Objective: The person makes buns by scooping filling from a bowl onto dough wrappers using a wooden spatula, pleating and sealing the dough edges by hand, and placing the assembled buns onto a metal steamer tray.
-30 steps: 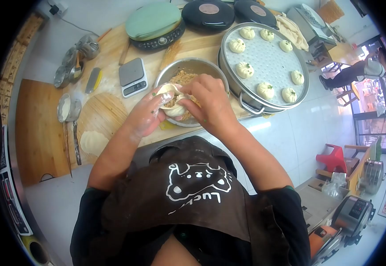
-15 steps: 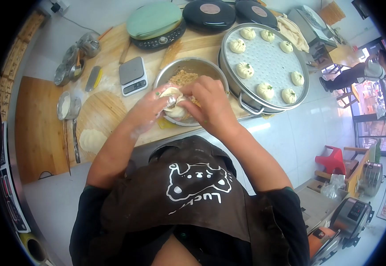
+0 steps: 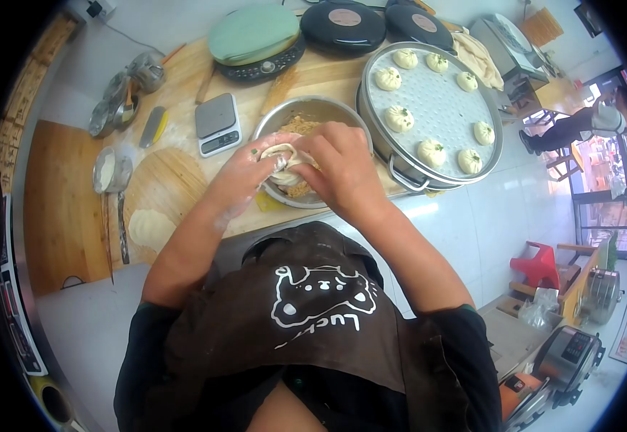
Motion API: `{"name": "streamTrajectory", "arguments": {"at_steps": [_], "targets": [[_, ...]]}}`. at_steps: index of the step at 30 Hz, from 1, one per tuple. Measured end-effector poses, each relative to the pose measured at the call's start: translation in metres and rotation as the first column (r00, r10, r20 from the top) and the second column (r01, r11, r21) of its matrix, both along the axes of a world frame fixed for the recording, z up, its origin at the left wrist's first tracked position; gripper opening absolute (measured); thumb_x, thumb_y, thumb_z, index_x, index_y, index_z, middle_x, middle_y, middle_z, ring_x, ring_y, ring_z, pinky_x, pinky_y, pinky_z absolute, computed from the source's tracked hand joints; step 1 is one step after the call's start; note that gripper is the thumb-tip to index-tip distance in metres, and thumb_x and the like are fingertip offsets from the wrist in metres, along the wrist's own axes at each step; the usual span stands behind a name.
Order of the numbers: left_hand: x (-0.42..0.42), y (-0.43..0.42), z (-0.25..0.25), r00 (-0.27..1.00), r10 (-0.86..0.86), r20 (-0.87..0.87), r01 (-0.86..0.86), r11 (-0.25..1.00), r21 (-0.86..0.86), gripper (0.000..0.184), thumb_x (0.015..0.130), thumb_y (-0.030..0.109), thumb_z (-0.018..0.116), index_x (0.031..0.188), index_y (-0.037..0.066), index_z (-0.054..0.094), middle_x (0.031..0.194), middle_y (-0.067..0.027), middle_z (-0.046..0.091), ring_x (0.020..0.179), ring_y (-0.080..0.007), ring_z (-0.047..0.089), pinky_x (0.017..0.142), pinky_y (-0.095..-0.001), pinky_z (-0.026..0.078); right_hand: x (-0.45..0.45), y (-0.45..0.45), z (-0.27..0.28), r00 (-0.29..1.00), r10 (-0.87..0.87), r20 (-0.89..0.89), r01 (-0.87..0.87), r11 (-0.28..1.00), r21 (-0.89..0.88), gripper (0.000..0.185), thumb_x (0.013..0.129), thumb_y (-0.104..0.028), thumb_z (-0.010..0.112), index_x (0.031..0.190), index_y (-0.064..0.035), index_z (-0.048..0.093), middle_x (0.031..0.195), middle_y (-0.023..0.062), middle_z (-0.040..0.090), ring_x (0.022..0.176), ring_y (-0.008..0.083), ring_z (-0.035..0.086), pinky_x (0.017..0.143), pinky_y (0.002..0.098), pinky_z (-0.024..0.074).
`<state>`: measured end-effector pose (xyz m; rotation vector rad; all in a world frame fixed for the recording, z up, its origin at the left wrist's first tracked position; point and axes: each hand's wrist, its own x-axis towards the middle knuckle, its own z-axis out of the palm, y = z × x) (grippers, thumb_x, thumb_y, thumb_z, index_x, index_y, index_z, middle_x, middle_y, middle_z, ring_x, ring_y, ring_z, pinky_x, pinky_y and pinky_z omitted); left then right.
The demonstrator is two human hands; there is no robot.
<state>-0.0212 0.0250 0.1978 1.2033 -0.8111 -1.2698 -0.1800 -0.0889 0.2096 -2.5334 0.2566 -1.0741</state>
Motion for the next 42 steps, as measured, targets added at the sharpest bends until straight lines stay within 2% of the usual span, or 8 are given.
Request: {"name": "streamTrajectory", "arguments": {"at_steps": [7,10,16,19,23,25,32,42], "targets": [[0.003,0.0,-0.006,0.988,0.032,-0.153,-0.032,0.999,0.004,0.033,0.099,0.01,0.05,0.13,0.0,0.058,0.126,-0.0083,0.059,0.117,-0.0139,0.054,0.103,-0.0287,0.041,-0.004,-0.01,-0.003,0.993,0.101,-0.058,-0.112,0.965,-0.238,0.025,0.072,-0.007,0.077,0.091,-0.0113,0.061,0.087,0.0042,0.056,0.085,0.0252,0.058,0.079,0.0389,0.0411],[0.007,-0.002,-0.008,0.997,-0.027,0.078,0.03,0.999,-0.042,0.035,0.099,0.011,0.05,0.132,0.001,0.057,0.128,-0.0089,0.058,0.12,-0.0145,0.053,0.104,-0.0287,0.041,-0.001,-0.008,-0.006,0.996,0.094,-0.002,-0.092,0.969,-0.229,0.026,0.071,-0.008,0.077,0.091,-0.0109,0.061,0.088,0.0042,0.056,0.085,0.0254,0.058,0.079,0.0387,0.0412],[0.011,-0.001,0.011,0.98,-0.133,0.151,0.134,0.991,0.006,0.045,0.103,0.021,0.045,0.143,-0.001,0.049,0.138,-0.0116,0.054,0.127,-0.0167,0.051,0.108,-0.0314,0.039,0.0,-0.01,0.003,0.997,0.078,0.004,-0.077,0.988,-0.133,0.027,0.072,-0.008,0.079,0.093,-0.0097,0.062,0.091,0.005,0.059,0.086,0.027,0.058,0.077,0.039,0.0408],[0.015,-0.003,-0.002,0.988,-0.113,-0.102,0.095,0.981,-0.167,0.055,0.108,0.037,0.036,0.147,0.0,0.045,0.142,-0.0109,0.052,0.129,-0.0189,0.051,0.109,-0.0344,0.04,-0.001,-0.01,0.002,0.996,0.075,0.056,-0.07,0.993,-0.093,0.024,0.074,-0.007,0.078,0.091,-0.0092,0.062,0.089,0.0057,0.059,0.084,0.0272,0.058,0.076,0.0392,0.0399],[-0.003,-0.01,-0.024,0.858,0.011,-0.514,-0.111,0.98,-0.164,0.062,0.107,0.054,0.031,0.142,0.007,0.051,0.131,-0.0091,0.059,0.121,-0.0183,0.056,0.1,-0.0371,0.047,0.004,-0.005,-0.002,0.994,-0.003,0.107,-0.012,0.99,0.137,0.02,0.077,-0.007,0.078,0.087,-0.0085,0.061,0.086,0.0065,0.058,0.081,0.0279,0.057,0.075,0.0391,0.039],[-0.014,-0.013,-0.031,0.763,0.054,-0.645,-0.171,0.978,-0.12,0.062,0.106,0.057,0.03,0.137,0.008,0.054,0.127,-0.0075,0.061,0.118,-0.0181,0.058,0.097,-0.0369,0.05,0.006,-0.003,-0.003,0.997,-0.006,0.071,-0.002,0.993,0.118,0.023,0.077,-0.009,0.079,0.089,-0.0082,0.06,0.089,0.0075,0.059,0.083,0.0287,0.057,0.076,0.0397,0.0396],[-0.009,-0.015,-0.027,0.87,0.221,-0.44,-0.254,0.967,-0.017,0.053,0.108,0.052,0.034,0.127,0.008,0.058,0.121,-0.0054,0.062,0.11,-0.0141,0.061,0.094,-0.0342,0.051,0.005,-0.009,0.011,0.999,0.051,-0.002,-0.05,0.989,0.136,0.029,0.075,-0.011,0.08,0.1,-0.0099,0.064,0.095,0.0086,0.062,0.091,0.0303,0.059,0.081,0.0405,0.0416],[-0.009,-0.021,-0.019,0.895,0.124,-0.429,-0.187,0.976,-0.108,0.053,0.109,0.047,0.032,0.121,0.003,0.06,0.114,-0.0076,0.064,0.106,-0.0142,0.062,0.095,-0.0319,0.05,0.003,-0.018,-0.003,0.994,0.1,0.031,-0.098,0.992,-0.076,0.032,0.073,-0.011,0.081,0.1,-0.0078,0.063,0.092,0.0073,0.061,0.091,0.0289,0.059,0.08,0.0395,0.041]]}}
